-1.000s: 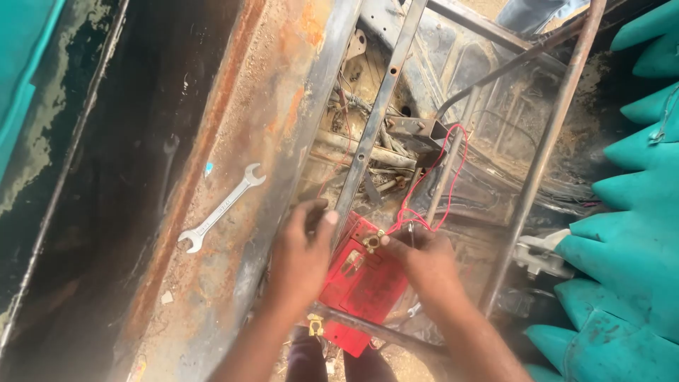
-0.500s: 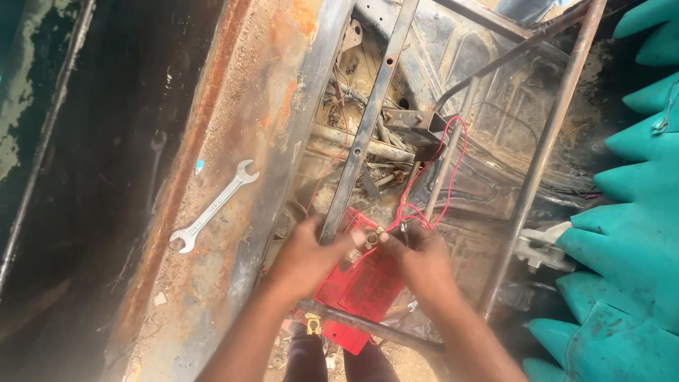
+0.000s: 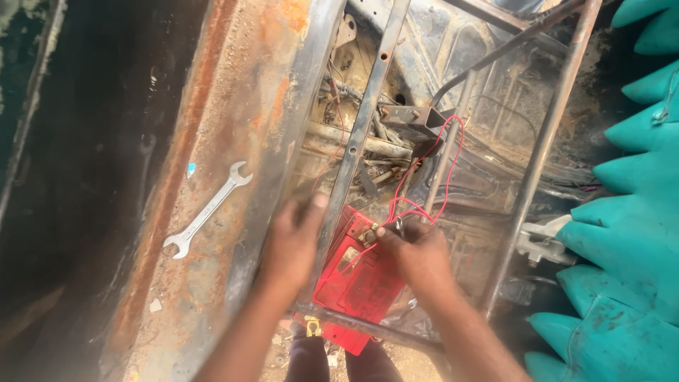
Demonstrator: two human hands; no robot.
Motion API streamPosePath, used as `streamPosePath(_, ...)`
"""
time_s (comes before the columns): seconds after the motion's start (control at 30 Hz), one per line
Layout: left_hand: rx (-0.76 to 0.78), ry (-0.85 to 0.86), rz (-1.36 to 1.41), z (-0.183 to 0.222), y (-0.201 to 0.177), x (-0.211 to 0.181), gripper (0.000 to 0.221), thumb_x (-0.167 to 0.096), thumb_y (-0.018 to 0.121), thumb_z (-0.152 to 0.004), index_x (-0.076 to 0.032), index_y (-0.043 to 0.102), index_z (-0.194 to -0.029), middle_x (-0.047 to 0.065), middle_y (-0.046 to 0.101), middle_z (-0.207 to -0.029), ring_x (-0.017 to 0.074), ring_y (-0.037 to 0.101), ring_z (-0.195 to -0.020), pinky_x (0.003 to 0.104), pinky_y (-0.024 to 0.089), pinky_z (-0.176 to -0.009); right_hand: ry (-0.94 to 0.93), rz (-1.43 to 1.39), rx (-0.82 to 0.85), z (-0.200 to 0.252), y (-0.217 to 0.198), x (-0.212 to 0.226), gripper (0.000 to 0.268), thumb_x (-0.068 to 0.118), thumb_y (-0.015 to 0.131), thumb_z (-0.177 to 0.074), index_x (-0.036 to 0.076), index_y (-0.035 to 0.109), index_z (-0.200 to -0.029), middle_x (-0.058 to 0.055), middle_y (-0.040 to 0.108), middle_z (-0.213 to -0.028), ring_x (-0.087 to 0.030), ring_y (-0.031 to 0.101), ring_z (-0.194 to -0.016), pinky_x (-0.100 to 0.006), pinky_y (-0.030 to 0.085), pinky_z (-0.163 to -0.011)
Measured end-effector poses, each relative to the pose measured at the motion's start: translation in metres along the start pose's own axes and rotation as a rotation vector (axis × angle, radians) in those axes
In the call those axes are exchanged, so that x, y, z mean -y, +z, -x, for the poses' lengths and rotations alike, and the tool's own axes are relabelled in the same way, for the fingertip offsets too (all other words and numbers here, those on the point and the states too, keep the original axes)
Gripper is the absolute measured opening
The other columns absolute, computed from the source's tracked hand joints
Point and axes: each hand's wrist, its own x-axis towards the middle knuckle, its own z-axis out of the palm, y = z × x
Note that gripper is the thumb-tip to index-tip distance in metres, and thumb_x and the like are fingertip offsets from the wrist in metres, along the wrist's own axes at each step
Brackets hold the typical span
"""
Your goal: Connecting electrical wires and cables to a vehicle battery.
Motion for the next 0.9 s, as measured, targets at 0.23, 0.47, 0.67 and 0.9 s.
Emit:
streamPosePath(0.23, -0.165, 0.938, -0.98, 0.027, 0.026, -0.018, 0.042, -0.023, 0.075, -0.082, -0.006, 0.073, -0.12, 0.021, 0.031, -0.155, 0.0453, 0.031, -0.143, 0.055, 0.034, -0.114, -0.019, -0.084, -0.026, -0.008, 0.001, -0.01, 0.027, 0.025, 0.081, -0.082, 0.002, 0.077, -0.096, -0.009, 0.078, -0.08, -0.015, 0.067, -0.069, -0.033, 0.054, -0.068)
streamPosePath(0.47, -0.063, 0.831, -1.448, 0.027, 0.039, -0.025, 0.022, -0.016, 0.059, -0.091, -0.005, 0.076, -0.1, 0.016, 0.013, -0.168, 0.0434, 0.012, -0.154, 0.057, 0.023, -0.12, -0.182, 0.194, -0.15, 0.035, -0.034, -0.003, 0.027, 0.026, 0.076, -0.088, 0.001, 0.078, -0.099, -0.015, 0.075, -0.08, -0.02, 0.066, -0.071, -0.036, 0.051, -0.07)
streamPosePath(0.67, 0.094, 0.771, -1.337, 0.022, 0.039, -0.03, 0.024, -0.019, 0.059, -0.09, -0.012, 0.079, -0.101, 0.006, 0.021, -0.172, 0.0464, 0.006, -0.152, 0.058, 0.018, -0.12, -0.374, -0.038, -0.281, 0.081, -0.045, -0.028, 0.032, 0.025, 0.072, -0.084, 0.004, 0.074, -0.109, -0.009, 0.077, -0.087, -0.014, 0.073, -0.077, -0.03, 0.057, -0.069)
streamPosePath(0.9, 0.034, 0.741, -1.425, 0.022, 0.046, -0.029, 0.025, -0.023, 0.062, -0.088, -0.015, 0.079, -0.104, 0.004, 0.027, -0.17, 0.0493, 0.008, -0.155, 0.063, 0.026, -0.112, -0.008, 0.171, -0.126, 0.076, -0.029, 0.003, 0.038, 0.034, 0.076, -0.083, 0.017, 0.078, -0.116, -0.007, 0.081, -0.091, -0.02, 0.076, -0.084, -0.037, 0.055, -0.075)
